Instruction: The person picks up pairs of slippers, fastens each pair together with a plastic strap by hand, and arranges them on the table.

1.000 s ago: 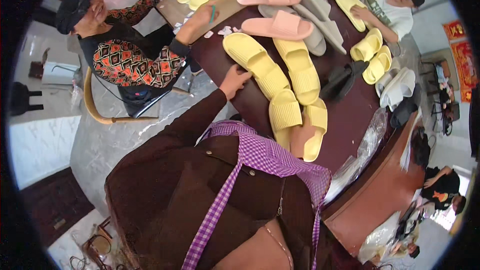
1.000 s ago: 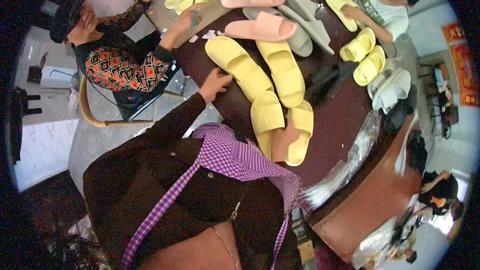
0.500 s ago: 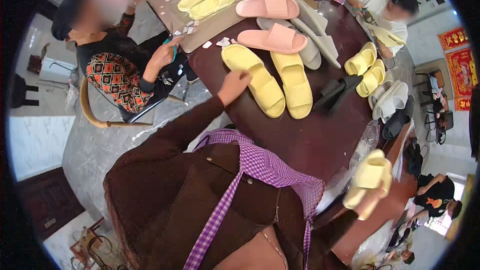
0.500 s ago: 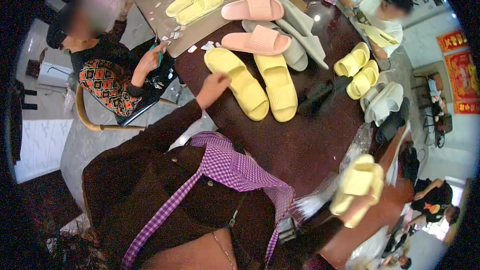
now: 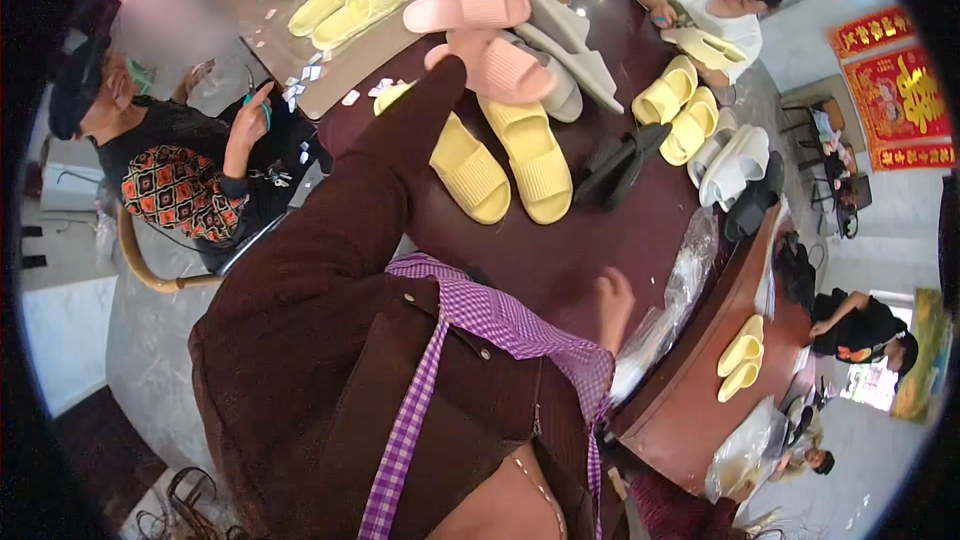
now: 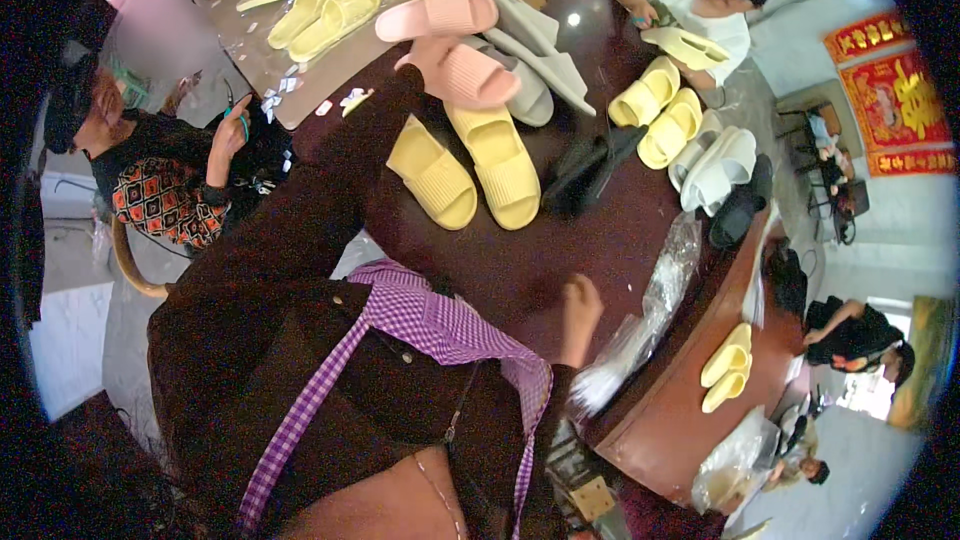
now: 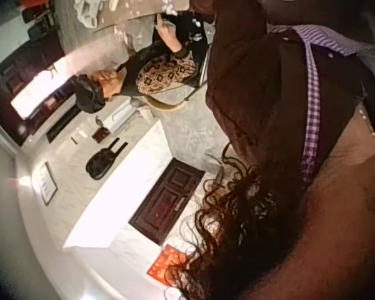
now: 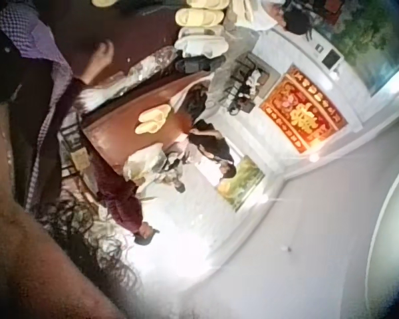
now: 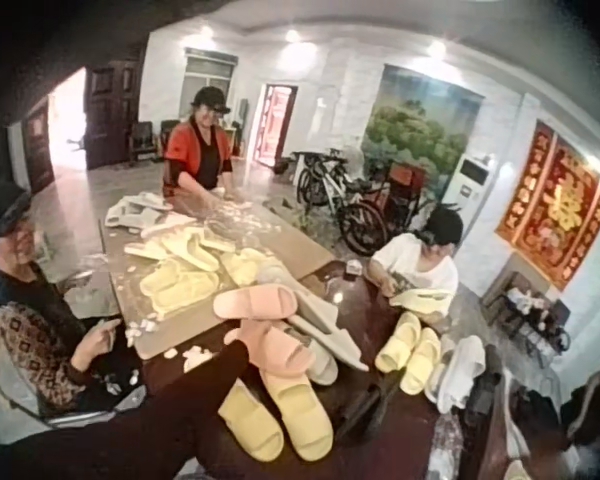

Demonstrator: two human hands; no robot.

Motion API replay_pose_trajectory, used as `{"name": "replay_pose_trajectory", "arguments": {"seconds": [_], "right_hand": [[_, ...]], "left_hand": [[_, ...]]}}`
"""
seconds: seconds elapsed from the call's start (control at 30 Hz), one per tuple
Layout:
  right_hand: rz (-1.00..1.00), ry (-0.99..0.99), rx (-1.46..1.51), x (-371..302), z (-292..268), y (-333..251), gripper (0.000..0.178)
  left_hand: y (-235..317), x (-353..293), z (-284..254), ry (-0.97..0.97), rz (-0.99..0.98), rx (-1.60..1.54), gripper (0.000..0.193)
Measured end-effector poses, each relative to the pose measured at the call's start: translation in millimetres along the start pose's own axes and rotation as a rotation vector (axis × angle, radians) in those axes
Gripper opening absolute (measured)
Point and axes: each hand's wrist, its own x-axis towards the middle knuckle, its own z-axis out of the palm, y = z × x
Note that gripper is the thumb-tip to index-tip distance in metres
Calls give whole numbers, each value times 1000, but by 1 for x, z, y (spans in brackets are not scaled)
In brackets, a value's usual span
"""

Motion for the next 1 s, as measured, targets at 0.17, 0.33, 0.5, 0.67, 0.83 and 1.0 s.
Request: {"name": "replay_pose_trajectory", "arguments": {"seconds": [0.17, 0.33, 0.5, 0.67, 0.83, 1.0], "right_hand": [[55, -233, 489, 19, 65, -39, 35], [274, -184, 1048, 51, 47, -89, 40], [489, -230, 1045, 43, 47, -10, 43], [109, 4, 980, 4, -29, 25, 47], [-154, 666, 601, -10, -150, -28, 49], [-83, 980, 269, -43, -249, 29, 51]], "left_hand": [[112, -19, 7, 15, -196, -808, 26], [205, -101, 11, -131, 263, -871, 27], [207, -157, 20, -751, 275, -727, 29], [231, -172, -2, -950, 135, -995, 31], [216, -173, -25, -769, 18, -992, 31], [173, -178, -28, -542, 44, -918, 31]]}}
